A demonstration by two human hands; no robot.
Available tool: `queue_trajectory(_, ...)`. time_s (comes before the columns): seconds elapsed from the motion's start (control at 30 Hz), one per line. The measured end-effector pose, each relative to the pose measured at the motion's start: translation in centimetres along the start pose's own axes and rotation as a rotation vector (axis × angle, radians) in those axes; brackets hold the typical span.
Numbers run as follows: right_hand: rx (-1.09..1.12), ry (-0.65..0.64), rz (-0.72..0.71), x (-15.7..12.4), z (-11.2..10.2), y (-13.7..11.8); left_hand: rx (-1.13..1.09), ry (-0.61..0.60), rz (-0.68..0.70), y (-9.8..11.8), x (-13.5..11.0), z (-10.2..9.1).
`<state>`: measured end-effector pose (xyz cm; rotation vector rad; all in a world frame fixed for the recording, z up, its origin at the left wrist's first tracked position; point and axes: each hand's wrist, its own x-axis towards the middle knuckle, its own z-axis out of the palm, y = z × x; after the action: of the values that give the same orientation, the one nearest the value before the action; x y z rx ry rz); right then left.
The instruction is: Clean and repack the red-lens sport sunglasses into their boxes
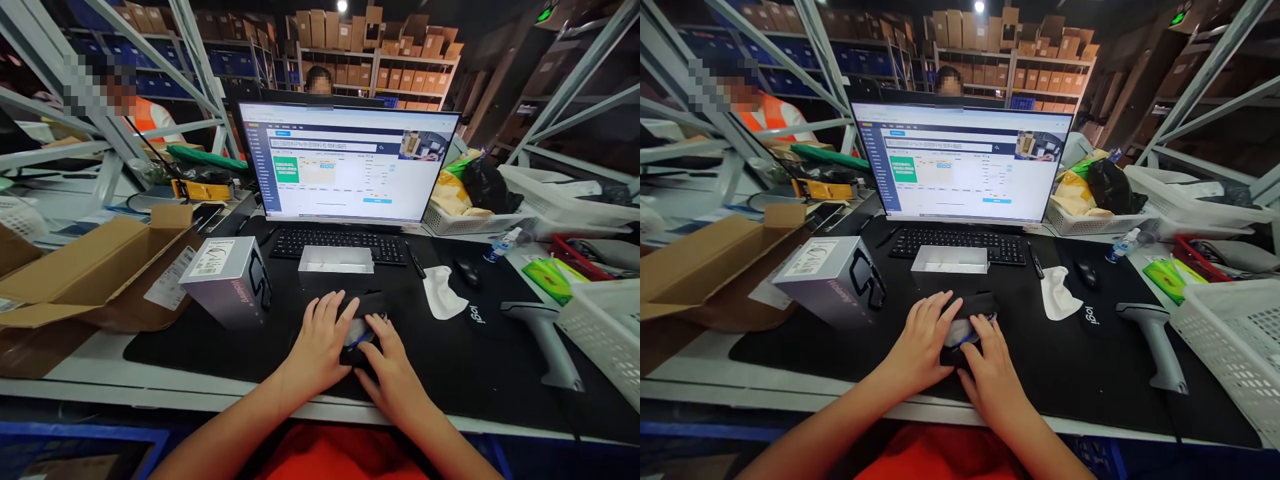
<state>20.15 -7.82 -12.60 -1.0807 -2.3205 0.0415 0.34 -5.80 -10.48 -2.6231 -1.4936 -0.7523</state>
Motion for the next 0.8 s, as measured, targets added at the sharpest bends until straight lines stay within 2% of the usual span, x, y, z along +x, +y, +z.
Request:
queue_trajectory(0.17,0.0,0.105,0.092,-0.8,-1.2,1.5,-0.106,-0.068,0.004,-0.7,0.6,-0.6)
queue_trajectory(0.3,0.114,0.087,0.283,-1.3,-2.9,4.5,-0.248,-0.098,-0.033,-1.7,0.3,-1.8)
queue_trajectory(0.4,0.314,0.031,0.385,-1.9,-3.8,6.1,-0.382,-0.086,-0.067,-2.9,-0.1,-2.9)
queue_trajectory(0.53,0.43,-0.1,0.375,-1.4,-4.0,5.8,-0.473,-0.099,-0.09,-4.2,-0.4,-3.9)
queue_trajectory(0.7,0.246,-0.285,0.363,1.1,-3.4,4.6,-0.474,-0.117,-0.079,-4.6,-0.3,-4.9)
queue_trajectory(0.8,0.204,-0.318,0.328,1.9,-3.4,4.9,-0.391,-0.124,-0.05,-4.9,-0.1,-5.6)
